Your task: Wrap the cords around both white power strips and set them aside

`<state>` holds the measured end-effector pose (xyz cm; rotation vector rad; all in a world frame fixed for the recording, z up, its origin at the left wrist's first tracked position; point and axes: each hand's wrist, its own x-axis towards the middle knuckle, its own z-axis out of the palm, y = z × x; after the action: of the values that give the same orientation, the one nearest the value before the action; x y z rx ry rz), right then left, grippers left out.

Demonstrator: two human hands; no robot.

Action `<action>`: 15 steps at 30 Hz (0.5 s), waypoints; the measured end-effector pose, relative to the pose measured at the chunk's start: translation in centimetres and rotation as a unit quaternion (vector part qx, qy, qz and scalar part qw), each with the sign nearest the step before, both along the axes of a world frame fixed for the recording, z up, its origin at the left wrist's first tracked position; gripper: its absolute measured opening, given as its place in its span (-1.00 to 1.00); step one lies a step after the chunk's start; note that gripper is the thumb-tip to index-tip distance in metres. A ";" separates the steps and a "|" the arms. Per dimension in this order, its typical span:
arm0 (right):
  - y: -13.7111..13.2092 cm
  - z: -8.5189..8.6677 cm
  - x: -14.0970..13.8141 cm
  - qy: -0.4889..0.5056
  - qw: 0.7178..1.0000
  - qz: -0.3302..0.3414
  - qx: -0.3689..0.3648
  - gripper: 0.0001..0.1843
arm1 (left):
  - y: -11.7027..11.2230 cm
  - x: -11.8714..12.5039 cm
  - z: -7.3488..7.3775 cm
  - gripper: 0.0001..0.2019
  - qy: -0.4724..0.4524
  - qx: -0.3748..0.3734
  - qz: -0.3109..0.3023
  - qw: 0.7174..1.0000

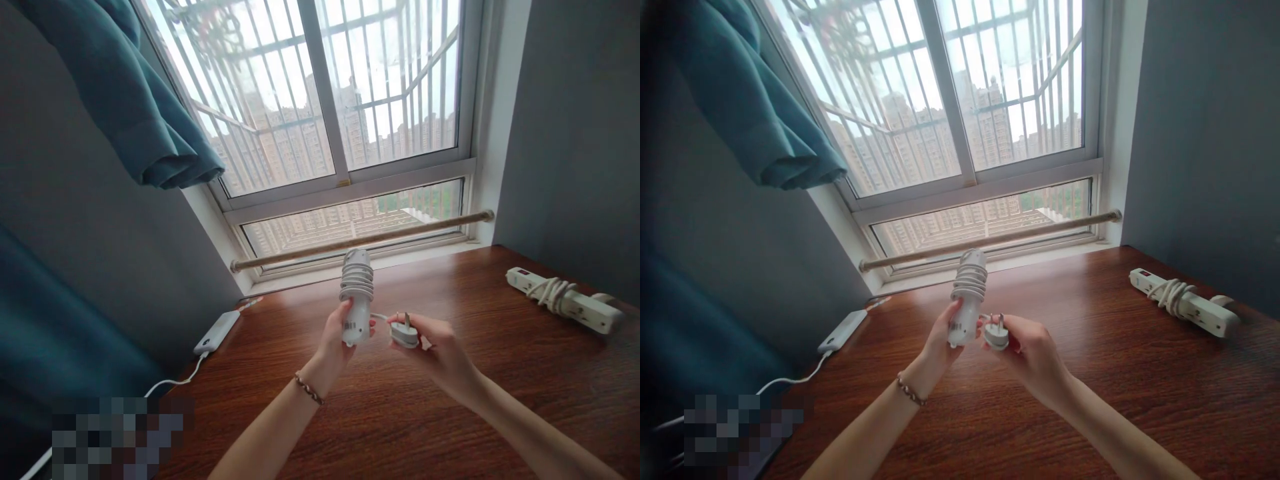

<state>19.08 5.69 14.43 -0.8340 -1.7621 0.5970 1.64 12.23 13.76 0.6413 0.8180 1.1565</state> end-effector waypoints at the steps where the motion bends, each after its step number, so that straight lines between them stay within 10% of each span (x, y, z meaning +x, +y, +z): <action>1: 0.3 0.0 0.1 0.002 0.999 -0.034 0.030 -0.78 | -0.1 0.3 -0.4 -0.71 0.015 0.015 -0.005 1.000; 15: 4.9 0.3 1.0 0.308 0.945 0.091 -0.063 -0.69 | -0.8 3.9 -1.4 -0.61 0.100 0.115 -0.058 0.987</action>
<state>20.05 10.63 14.74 -0.4907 -1.2374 0.9822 5.58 11.39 12.37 0.9965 0.8100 1.0999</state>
